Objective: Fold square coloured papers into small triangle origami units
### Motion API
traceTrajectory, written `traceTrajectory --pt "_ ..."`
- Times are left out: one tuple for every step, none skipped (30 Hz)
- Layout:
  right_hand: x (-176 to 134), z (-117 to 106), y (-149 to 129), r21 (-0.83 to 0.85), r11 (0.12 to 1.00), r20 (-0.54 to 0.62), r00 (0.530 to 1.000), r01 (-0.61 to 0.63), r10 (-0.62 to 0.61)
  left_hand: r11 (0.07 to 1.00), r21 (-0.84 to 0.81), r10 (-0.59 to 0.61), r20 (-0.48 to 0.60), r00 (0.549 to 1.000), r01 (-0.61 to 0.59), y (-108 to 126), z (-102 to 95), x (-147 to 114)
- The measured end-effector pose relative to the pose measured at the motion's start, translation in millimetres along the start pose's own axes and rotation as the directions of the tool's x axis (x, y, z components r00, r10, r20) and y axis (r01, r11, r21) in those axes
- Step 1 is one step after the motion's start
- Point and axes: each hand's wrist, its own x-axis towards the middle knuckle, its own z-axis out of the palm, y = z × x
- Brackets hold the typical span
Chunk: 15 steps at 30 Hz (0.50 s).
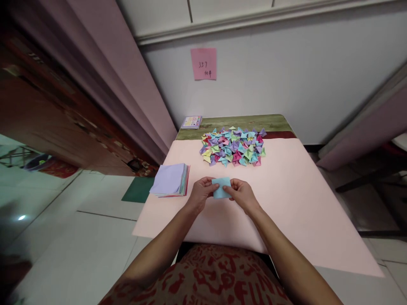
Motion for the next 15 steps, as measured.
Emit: traceTrajectory --pt "1 -1 3 -0.002 1.000 0.000 1.000 -0.016 0.016 1.000 0.018 0.001 0.002 1.000 -0.001 -3 -2.4 0" --pt "3 -2 7 -0.002 1.000 0.000 1.000 -0.025 0.025 0.999 0.035 -0.001 0.013 1.000 0.000 -5 -4.4 0" --pt "4 -4 10 -0.004 1.000 0.002 1.000 -0.024 0.024 0.998 0.056 -0.012 0.033 0.999 0.010 -7 -6.2 0" --pt "6 -5 14 -0.012 1.000 0.008 1.000 -0.013 0.013 0.996 0.082 -0.028 0.055 0.998 0.024 -9 -7.8 0" --pt "8 -7 17 -0.028 1.000 0.023 1.000 0.007 -0.006 0.993 0.107 -0.046 0.074 0.996 0.038 -11 -9.4 0" --pt "11 -10 19 -0.054 0.998 0.042 0.999 0.021 -0.019 0.990 0.130 -0.059 0.088 0.994 0.047 -12 -11.0 0" --pt "14 -12 21 -0.080 0.997 0.071 0.997 0.021 -0.016 0.988 0.146 -0.064 0.097 0.993 0.050 -14 -12.7 1" --pt "17 -15 23 -0.105 0.994 0.111 0.994 0.014 -0.002 0.986 0.157 -0.063 0.102 0.993 0.047 -15 -14.4 3" --pt "21 -17 24 -0.133 0.991 0.143 0.990 0.007 0.012 0.985 0.168 -0.061 0.106 0.993 0.042 -17 -16.0 5" --pt "24 -19 25 -0.165 0.986 0.150 0.989 0.011 0.014 0.982 0.182 -0.062 0.109 0.992 0.041 -19 -17.4 7" --pt "27 -21 26 -0.208 0.978 0.117 0.993 0.033 -0.009 0.979 0.198 -0.069 0.106 0.992 0.046 -22 -18.4 9" --pt "29 -23 26 -0.274 0.959 0.041 0.997 0.073 -0.064 0.976 0.210 -0.076 0.091 0.993 0.056 -25 -18.9 11" --pt "31 -23 28 -0.362 0.924 -0.057 0.987 0.120 -0.150 0.975 0.214 -0.078 0.063 0.995 0.063 -29 -18.9 12" --pt "31 -23 29 -0.466 0.870 -0.153 0.954 0.160 -0.258 0.976 0.208 -0.071 0.019 0.997 0.066 -34 -18.4 14" --pt "31 -23 32 -0.567 0.801 -0.212 0.906 0.191 -0.366 0.979 0.193 -0.058 -0.032 0.998 0.063 -38 -17.5 15"
